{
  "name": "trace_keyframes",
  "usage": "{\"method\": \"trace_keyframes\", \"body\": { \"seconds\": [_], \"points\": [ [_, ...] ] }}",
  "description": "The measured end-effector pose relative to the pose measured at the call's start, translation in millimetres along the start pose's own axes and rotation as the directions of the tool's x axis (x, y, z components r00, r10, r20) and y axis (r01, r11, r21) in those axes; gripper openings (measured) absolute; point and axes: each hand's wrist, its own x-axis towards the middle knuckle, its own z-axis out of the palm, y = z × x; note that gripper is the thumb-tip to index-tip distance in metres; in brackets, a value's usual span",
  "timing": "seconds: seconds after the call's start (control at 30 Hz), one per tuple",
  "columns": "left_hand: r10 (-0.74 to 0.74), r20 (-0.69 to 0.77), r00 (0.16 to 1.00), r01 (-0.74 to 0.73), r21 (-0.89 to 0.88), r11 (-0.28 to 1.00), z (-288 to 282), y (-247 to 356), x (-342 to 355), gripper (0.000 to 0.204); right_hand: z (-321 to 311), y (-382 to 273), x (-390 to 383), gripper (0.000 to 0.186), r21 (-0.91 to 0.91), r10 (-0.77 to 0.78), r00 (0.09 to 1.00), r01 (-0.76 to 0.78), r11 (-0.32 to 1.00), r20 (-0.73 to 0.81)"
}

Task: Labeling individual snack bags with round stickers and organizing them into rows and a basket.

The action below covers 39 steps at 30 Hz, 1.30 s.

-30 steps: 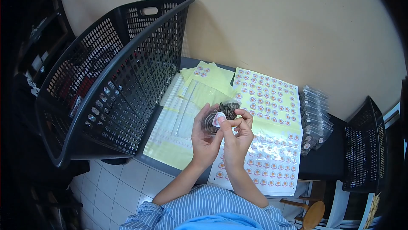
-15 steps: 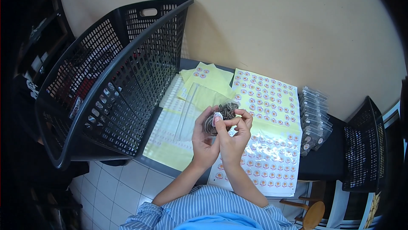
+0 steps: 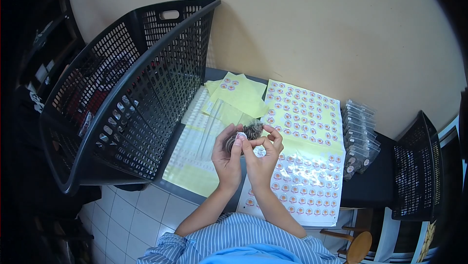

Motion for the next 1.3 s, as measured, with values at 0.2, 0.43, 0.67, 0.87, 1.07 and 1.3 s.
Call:
{"method": "trace_keyframes", "body": {
  "seconds": [0.2,0.43,0.67,0.87,1.07,1.3],
  "points": [
    [0.015,-0.053,0.998,-0.01,0.08,0.997,-7,4,9,0.025,-3,9,3,0.031,-0.086,-0.018,0.999,0.021,0.996,0.036],
    [-0.05,-0.035,0.998,0.053,0.078,0.996,-11,1,10,0.023,-12,15,10,0.033,0.195,0.041,0.986,-0.073,0.978,0.161],
    [-0.023,0.047,0.999,0.02,0.074,0.997,-9,-2,3,0.022,-12,15,15,0.046,0.288,-0.004,0.997,-0.019,0.957,0.08],
    [-0.133,0.129,0.983,0.134,0.001,0.991,-15,-4,-4,0.027,-19,8,12,0.065,0.328,0.121,0.978,-0.172,0.929,0.171],
    [-0.142,0.125,0.982,0.127,0.118,0.985,-35,13,4,0.038,-8,8,6,0.062,0.415,0.128,0.952,-0.239,0.878,0.277],
    [0.012,0.171,0.985,-0.077,0.376,0.923,-88,76,51,0.035,28,31,-25,0.057,0.007,-0.053,0.673,0.071,0.997,0.738]
  ]
}}
